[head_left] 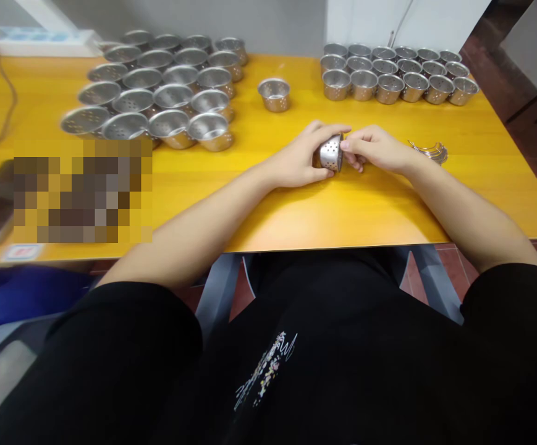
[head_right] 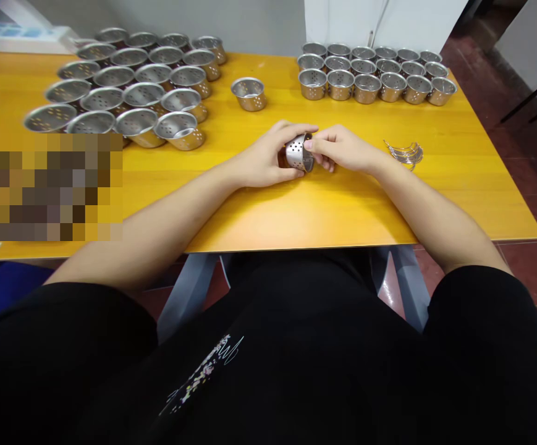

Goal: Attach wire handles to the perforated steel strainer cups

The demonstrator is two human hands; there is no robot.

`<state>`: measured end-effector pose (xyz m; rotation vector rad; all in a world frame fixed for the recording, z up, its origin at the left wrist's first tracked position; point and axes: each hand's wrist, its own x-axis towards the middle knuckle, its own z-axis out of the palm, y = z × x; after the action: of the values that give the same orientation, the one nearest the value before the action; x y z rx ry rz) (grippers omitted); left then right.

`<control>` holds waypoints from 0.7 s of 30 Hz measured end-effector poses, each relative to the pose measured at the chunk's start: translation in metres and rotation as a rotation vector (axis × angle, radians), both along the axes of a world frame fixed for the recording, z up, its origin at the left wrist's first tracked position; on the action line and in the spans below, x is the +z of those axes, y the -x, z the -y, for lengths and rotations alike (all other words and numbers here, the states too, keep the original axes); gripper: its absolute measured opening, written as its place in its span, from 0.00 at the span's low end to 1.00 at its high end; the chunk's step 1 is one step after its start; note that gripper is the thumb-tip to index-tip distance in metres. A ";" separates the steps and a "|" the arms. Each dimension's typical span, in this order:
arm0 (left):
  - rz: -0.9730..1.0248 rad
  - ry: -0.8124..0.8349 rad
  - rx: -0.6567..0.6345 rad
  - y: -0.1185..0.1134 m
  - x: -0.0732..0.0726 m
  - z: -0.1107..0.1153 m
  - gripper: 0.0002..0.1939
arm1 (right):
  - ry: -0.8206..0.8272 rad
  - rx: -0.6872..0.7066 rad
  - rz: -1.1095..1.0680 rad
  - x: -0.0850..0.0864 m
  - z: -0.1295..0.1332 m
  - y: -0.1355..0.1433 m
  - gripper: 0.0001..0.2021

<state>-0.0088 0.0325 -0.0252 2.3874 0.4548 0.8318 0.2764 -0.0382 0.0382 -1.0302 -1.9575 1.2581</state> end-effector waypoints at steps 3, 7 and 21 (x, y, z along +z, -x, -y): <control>-0.006 0.014 -0.007 0.001 -0.001 -0.002 0.65 | 0.012 -0.006 0.007 -0.001 -0.002 0.000 0.32; -0.024 0.034 -0.019 0.001 0.002 -0.001 0.74 | 0.002 -0.022 0.024 -0.005 -0.004 0.000 0.31; -0.018 0.066 -0.024 0.000 0.006 0.002 0.69 | -0.019 -0.067 0.072 -0.007 -0.003 0.004 0.31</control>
<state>-0.0086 0.0304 -0.0190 2.3370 0.4528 0.7729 0.2720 -0.0350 0.0314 -1.1368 -1.9678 1.1793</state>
